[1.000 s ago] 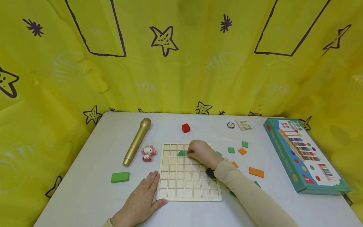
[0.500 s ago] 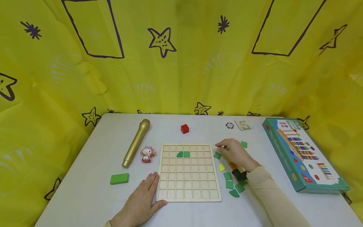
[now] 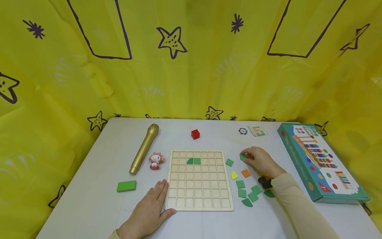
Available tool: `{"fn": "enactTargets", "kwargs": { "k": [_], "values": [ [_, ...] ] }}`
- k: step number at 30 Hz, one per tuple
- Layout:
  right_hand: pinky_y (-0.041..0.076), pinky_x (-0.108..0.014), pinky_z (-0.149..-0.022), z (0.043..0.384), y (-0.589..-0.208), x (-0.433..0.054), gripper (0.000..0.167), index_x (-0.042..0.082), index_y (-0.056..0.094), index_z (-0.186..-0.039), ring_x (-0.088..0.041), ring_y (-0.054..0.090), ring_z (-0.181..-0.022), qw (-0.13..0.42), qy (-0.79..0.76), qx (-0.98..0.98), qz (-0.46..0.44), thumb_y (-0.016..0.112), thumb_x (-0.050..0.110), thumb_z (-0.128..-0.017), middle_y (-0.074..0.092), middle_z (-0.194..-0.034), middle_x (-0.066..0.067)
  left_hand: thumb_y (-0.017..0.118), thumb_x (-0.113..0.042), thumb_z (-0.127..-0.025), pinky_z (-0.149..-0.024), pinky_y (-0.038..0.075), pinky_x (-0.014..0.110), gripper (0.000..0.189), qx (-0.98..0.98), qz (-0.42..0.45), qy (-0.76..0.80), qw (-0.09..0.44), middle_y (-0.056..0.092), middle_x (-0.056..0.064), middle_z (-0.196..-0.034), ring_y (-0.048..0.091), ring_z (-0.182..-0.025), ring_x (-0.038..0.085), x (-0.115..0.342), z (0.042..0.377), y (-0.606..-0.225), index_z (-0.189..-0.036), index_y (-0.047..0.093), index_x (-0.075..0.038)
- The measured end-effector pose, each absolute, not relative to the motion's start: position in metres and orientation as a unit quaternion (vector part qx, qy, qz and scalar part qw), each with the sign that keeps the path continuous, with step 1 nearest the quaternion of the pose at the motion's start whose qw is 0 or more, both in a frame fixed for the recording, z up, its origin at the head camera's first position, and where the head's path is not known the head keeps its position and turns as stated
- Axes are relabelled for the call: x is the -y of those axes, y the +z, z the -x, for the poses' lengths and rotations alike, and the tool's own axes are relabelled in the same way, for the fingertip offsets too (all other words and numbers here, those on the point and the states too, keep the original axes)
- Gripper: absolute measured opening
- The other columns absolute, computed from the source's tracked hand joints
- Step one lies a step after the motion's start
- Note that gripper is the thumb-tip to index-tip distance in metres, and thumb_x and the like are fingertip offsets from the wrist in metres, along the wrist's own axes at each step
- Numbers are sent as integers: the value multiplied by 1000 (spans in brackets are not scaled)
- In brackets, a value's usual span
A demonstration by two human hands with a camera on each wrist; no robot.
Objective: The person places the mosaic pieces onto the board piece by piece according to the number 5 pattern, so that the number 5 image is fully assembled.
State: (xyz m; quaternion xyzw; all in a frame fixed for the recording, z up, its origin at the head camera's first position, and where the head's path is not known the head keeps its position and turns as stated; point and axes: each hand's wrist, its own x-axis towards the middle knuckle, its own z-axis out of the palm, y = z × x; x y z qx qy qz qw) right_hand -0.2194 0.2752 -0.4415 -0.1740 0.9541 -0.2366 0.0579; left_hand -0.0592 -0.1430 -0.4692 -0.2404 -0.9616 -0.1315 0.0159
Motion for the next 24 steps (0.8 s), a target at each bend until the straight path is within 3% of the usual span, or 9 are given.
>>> {"fn": "enactTargets", "kwargs": {
  "k": [7, 13, 20, 24],
  "values": [
    [44, -40, -73, 218, -444, -272, 22, -4, 66, -108, -25, 49, -83, 31, -237, -958, 156, 71, 8, -90, 55, -95, -11, 57, -53, -93, -106, 36, 51, 83, 961, 242, -129, 20, 35, 23, -150, 34, -138, 36, 143, 59, -469, -143, 40, 11],
    [48, -44, -79, 211, -441, -261, 29, -7, 61, -116, -27, 55, -88, 5, -294, -943, 154, 67, 9, -93, 59, -107, -18, 57, -53, -93, -106, 36, 51, 83, 961, 241, -131, 21, 36, 23, -150, 34, -138, 35, 143, 60, -470, -143, 39, 10],
    [52, -42, -79, 201, -433, -223, 28, -3, 66, -115, -25, 58, -91, -24, -325, -928, 179, 71, 10, -91, 61, -105, -11, 57, -54, -93, -105, 37, 51, 83, 961, 244, -131, 24, 37, 23, -149, 35, -137, 35, 144, 59, -470, -143, 40, 10],
    [51, -40, -79, 200, -431, -196, 24, 2, 69, -111, -23, 57, -91, -12, -319, -924, 211, 72, 12, -90, 60, -102, -6, 56, -55, -94, -105, 36, 51, 83, 961, 243, -134, 23, 37, 23, -150, 34, -137, 35, 143, 59, -470, -143, 40, 10]
  ]
}}
